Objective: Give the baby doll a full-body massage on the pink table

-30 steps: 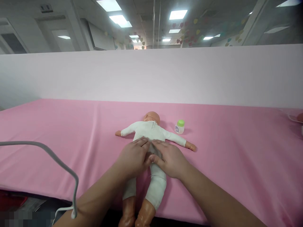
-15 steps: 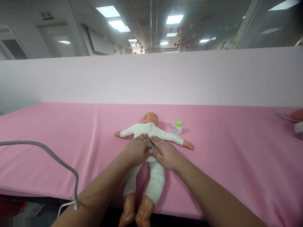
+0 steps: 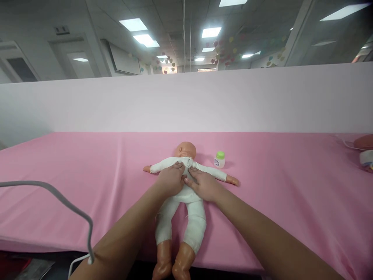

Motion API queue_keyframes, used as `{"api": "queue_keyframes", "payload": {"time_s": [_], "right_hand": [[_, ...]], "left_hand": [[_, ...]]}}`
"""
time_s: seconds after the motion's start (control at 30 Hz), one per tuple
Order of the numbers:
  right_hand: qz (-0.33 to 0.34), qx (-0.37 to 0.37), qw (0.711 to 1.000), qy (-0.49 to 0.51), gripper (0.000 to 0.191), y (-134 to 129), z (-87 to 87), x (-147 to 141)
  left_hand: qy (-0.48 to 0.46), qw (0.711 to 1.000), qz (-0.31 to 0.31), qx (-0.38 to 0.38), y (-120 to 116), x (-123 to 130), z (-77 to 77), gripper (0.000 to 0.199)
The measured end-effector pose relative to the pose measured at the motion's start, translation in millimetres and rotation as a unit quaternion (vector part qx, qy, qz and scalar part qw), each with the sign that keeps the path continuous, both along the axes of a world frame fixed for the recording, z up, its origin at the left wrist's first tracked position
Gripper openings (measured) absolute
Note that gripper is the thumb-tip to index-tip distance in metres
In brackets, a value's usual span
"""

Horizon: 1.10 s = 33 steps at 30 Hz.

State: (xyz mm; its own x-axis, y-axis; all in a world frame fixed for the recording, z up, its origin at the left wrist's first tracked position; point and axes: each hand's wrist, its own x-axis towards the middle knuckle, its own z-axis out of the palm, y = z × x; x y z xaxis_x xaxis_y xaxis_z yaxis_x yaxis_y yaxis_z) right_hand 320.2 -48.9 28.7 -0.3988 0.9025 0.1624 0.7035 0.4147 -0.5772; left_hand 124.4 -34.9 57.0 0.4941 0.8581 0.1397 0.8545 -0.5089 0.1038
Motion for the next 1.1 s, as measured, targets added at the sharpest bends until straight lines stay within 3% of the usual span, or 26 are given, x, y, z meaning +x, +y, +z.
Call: {"api": "queue_keyframes", "payload": {"time_s": [0.27,0.5,0.77,0.97,1.1], "right_hand": [[-0.034,0.022,0.999,0.031,0.081,25.7,-5.3,12.2],[-0.014,0.023,0.999,0.021,0.086,29.9,-17.9,5.1],[-0.057,0.022,0.997,0.056,0.075,39.1,-3.7,10.0],[-0.06,-0.005,0.998,0.014,0.078,41.2,-9.7,1.8],[-0.062,-0.013,0.997,0.047,0.072,43.1,-6.5,5.2]], "left_hand": [[-0.017,0.999,0.009,0.026,16.1,2.4,17.8,0.051],[-0.051,0.998,-0.013,0.039,11.4,6.4,3.9,0.048],[-0.018,0.999,0.03,0.026,32.2,6.1,23.3,0.048],[-0.005,1.0,0.02,0.004,35.7,12.1,10.4,0.048],[-0.038,0.998,0.044,0.018,45.2,5.7,6.1,0.045]]}}
